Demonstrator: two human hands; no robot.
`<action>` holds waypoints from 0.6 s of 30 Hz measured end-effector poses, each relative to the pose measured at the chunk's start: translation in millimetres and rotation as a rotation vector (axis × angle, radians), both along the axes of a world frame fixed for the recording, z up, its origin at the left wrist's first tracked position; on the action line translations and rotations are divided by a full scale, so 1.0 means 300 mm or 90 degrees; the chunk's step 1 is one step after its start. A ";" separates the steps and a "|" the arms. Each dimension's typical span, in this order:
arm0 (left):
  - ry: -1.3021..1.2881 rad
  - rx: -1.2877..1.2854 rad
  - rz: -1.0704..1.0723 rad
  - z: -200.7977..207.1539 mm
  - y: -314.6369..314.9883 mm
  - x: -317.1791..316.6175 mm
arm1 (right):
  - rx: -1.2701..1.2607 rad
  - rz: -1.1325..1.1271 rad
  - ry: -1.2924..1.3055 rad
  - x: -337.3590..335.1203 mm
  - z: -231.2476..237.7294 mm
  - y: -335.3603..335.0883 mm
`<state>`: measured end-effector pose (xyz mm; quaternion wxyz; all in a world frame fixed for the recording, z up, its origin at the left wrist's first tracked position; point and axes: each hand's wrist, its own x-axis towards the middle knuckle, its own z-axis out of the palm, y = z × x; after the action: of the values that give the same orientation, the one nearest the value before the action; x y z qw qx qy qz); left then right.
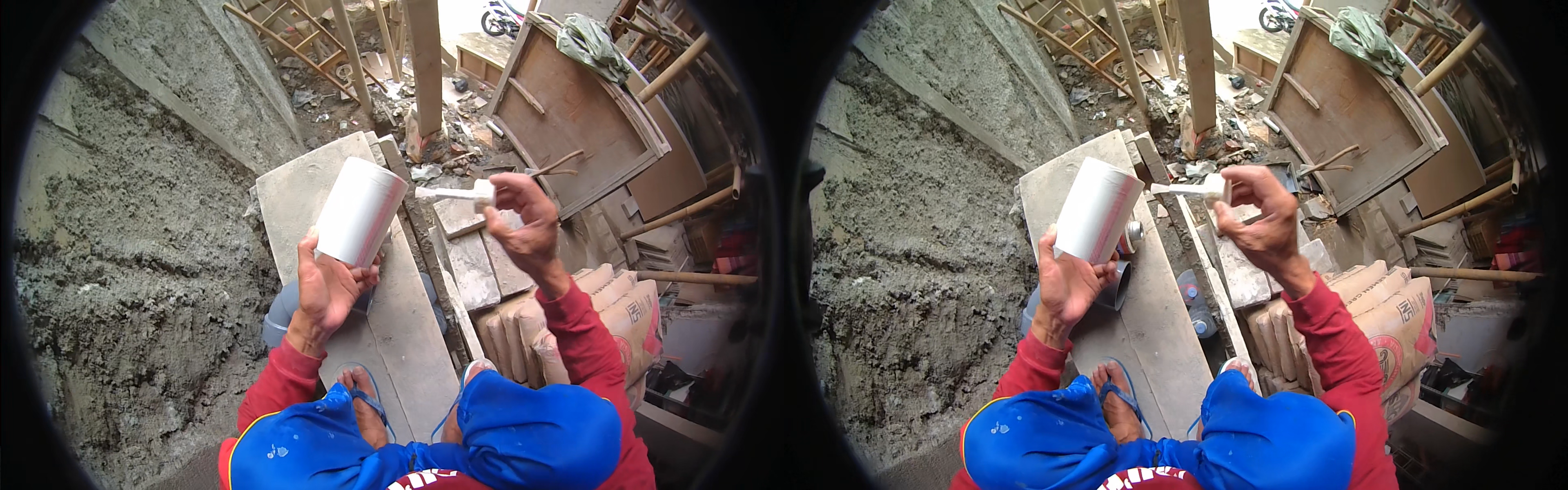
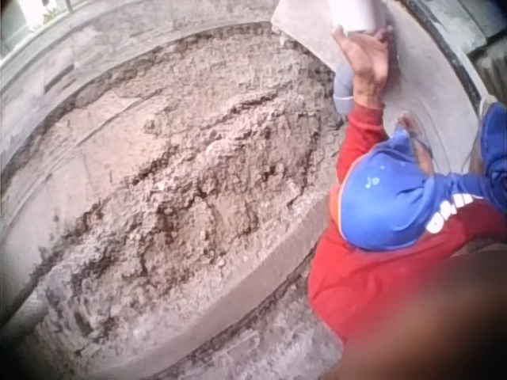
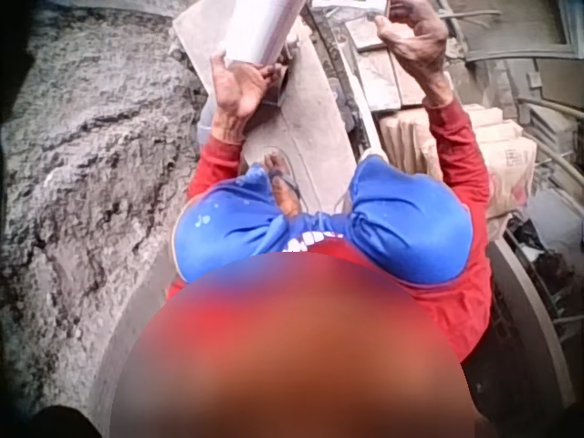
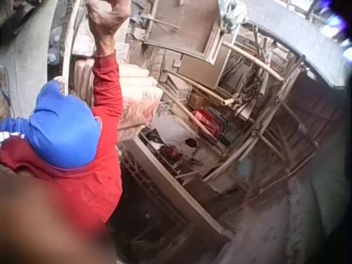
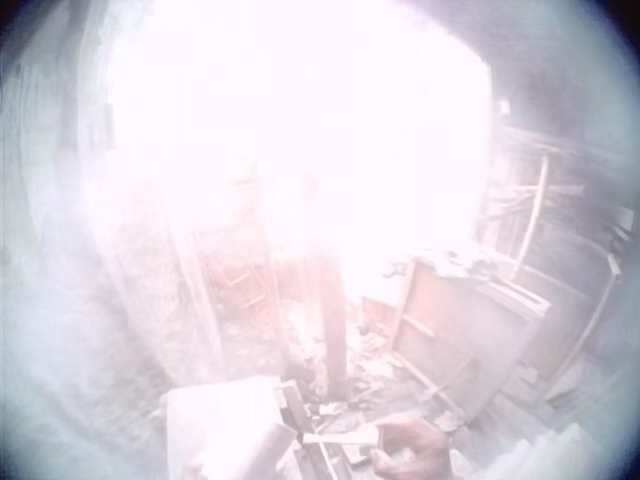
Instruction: The person assembles a plumbing joint by applying adhesive to the inside of a gray elbow fitting and the outside of a white pipe, then joining them together. The person holds the pieces, applies glue with a brush, and presses the parts to form a connection.
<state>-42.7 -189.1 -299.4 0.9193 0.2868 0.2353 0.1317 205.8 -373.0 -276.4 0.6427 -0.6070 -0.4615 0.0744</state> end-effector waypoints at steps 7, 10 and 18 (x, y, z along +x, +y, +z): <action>0.131 0.335 0.004 0.037 0.026 0.006 | -0.102 0.099 -0.290 0.119 0.206 0.048; 0.154 0.442 0.021 0.038 0.040 0.005 | -0.109 0.140 -0.344 0.134 0.272 0.093; 0.114 0.653 0.025 0.052 0.052 -0.008 | -0.136 0.188 -0.404 0.166 0.315 0.208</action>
<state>-45.1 -173.5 -283.8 0.6341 0.7061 0.2236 0.2221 255.5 -310.7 -181.8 0.3828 -0.5908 -0.7099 0.0221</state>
